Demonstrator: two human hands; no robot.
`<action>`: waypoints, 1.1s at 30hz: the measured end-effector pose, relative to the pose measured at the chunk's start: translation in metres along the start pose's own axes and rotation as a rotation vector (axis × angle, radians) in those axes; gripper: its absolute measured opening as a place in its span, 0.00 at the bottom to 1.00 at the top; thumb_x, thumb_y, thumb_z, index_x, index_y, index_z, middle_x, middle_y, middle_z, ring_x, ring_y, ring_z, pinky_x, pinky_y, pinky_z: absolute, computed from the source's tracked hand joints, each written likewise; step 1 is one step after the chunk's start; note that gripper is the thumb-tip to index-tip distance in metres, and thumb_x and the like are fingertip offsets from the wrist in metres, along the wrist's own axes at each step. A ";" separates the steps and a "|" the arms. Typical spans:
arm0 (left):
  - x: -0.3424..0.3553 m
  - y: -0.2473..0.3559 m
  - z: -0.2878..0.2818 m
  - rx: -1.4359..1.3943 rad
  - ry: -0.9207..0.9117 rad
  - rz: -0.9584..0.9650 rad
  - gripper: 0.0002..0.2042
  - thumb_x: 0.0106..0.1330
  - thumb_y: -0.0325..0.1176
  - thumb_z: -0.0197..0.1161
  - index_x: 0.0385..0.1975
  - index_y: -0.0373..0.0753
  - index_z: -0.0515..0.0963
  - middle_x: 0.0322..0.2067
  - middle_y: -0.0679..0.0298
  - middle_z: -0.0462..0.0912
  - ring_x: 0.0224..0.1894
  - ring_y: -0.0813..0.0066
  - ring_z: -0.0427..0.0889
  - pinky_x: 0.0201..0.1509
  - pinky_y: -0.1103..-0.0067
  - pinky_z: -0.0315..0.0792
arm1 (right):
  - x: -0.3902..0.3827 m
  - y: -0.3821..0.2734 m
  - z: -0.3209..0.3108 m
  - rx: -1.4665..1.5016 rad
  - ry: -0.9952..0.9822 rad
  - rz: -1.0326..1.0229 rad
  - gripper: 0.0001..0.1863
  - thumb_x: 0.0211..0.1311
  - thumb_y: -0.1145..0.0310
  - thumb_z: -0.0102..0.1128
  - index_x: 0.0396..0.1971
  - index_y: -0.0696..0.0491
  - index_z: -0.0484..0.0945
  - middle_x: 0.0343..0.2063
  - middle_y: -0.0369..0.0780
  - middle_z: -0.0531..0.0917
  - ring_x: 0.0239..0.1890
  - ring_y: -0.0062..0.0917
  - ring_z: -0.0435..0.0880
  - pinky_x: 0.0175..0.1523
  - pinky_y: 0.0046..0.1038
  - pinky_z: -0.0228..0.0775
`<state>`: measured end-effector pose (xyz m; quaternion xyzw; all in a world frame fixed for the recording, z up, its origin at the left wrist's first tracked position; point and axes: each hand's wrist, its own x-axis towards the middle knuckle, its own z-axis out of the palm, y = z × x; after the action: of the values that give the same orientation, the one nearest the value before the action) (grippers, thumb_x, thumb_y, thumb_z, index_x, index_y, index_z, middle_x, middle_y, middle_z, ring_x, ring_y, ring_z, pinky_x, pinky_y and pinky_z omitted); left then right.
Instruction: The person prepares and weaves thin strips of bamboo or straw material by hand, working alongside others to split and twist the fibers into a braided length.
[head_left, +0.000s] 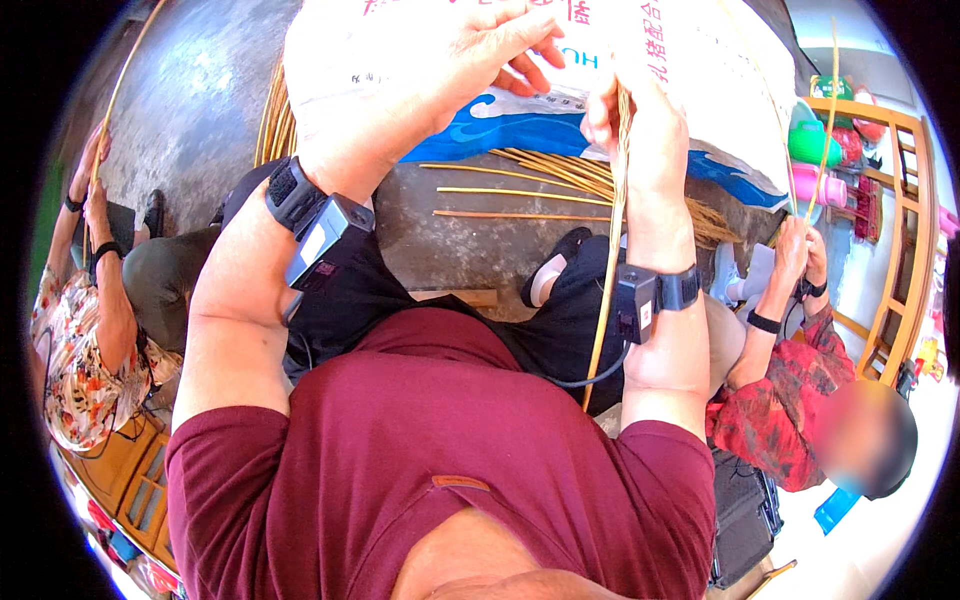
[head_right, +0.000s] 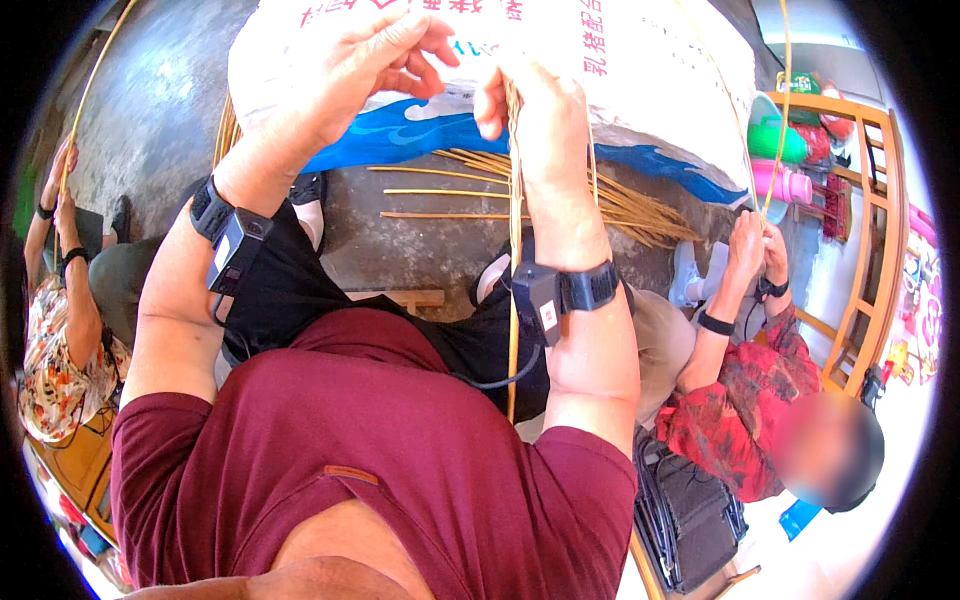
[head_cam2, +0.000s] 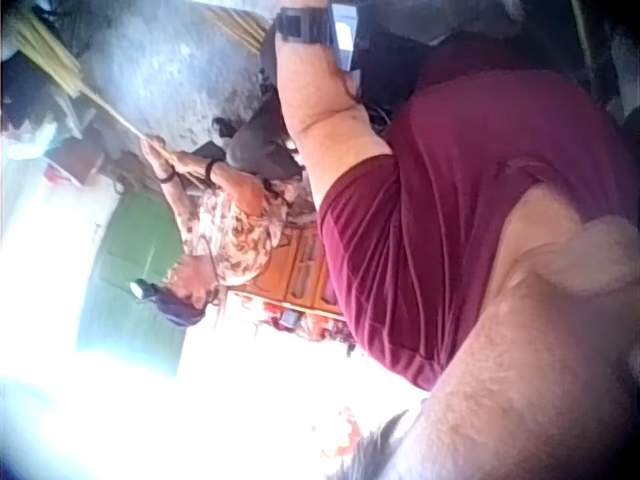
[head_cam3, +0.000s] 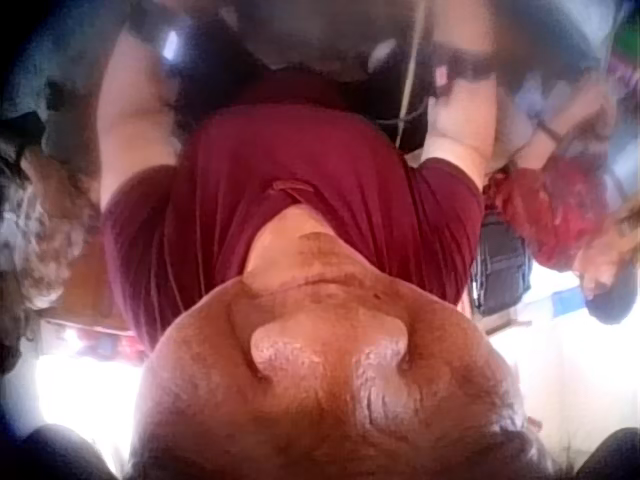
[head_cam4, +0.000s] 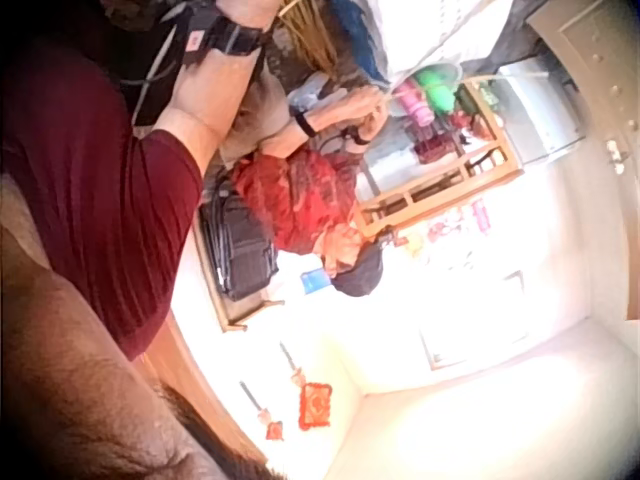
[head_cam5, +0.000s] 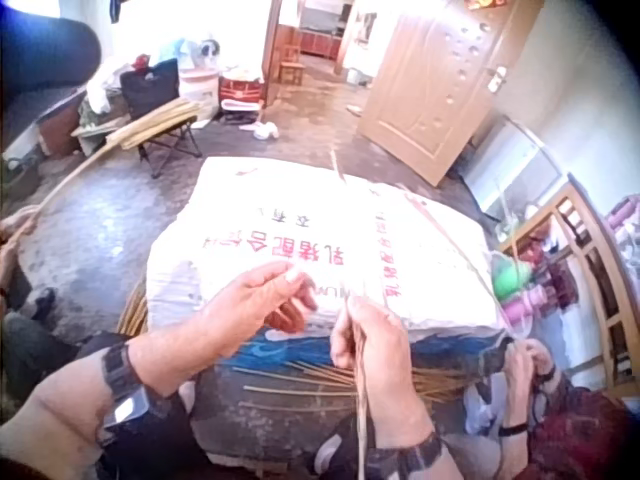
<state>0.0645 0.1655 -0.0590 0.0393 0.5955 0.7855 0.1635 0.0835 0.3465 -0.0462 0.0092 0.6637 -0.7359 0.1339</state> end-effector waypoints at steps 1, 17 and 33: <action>-0.002 -0.008 -0.003 0.197 -0.068 0.019 0.15 0.68 0.43 0.50 0.34 0.37 0.77 0.32 0.63 0.79 0.30 0.79 0.77 0.39 0.81 0.73 | 0.005 0.003 -0.001 0.087 0.068 -0.028 0.17 0.62 0.60 0.49 0.19 0.56 0.75 0.14 0.37 0.76 0.16 0.17 0.73 0.23 0.17 0.64; -0.007 -0.045 0.021 -0.220 -0.345 -0.254 0.10 0.61 0.35 0.60 0.38 0.37 0.77 0.26 0.65 0.80 0.19 0.83 0.76 0.27 0.85 0.74 | 0.019 0.011 -0.004 -0.090 -0.085 0.125 0.21 0.63 0.54 0.50 0.34 0.59 0.78 0.21 0.38 0.79 0.17 0.17 0.76 0.22 0.17 0.66; -0.021 -0.039 0.023 -0.116 -0.293 -0.205 0.08 0.60 0.35 0.61 0.25 0.40 0.74 0.17 0.68 0.77 0.15 0.85 0.73 0.19 0.90 0.67 | 0.008 0.011 -0.009 -0.171 -0.140 -0.061 0.10 0.58 0.64 0.57 0.29 0.55 0.78 0.24 0.34 0.79 0.29 0.15 0.75 0.38 0.19 0.66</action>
<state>0.0985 0.1898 -0.0869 0.0830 0.5201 0.7835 0.3298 0.0767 0.3533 -0.0600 -0.0739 0.7131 -0.6791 0.1577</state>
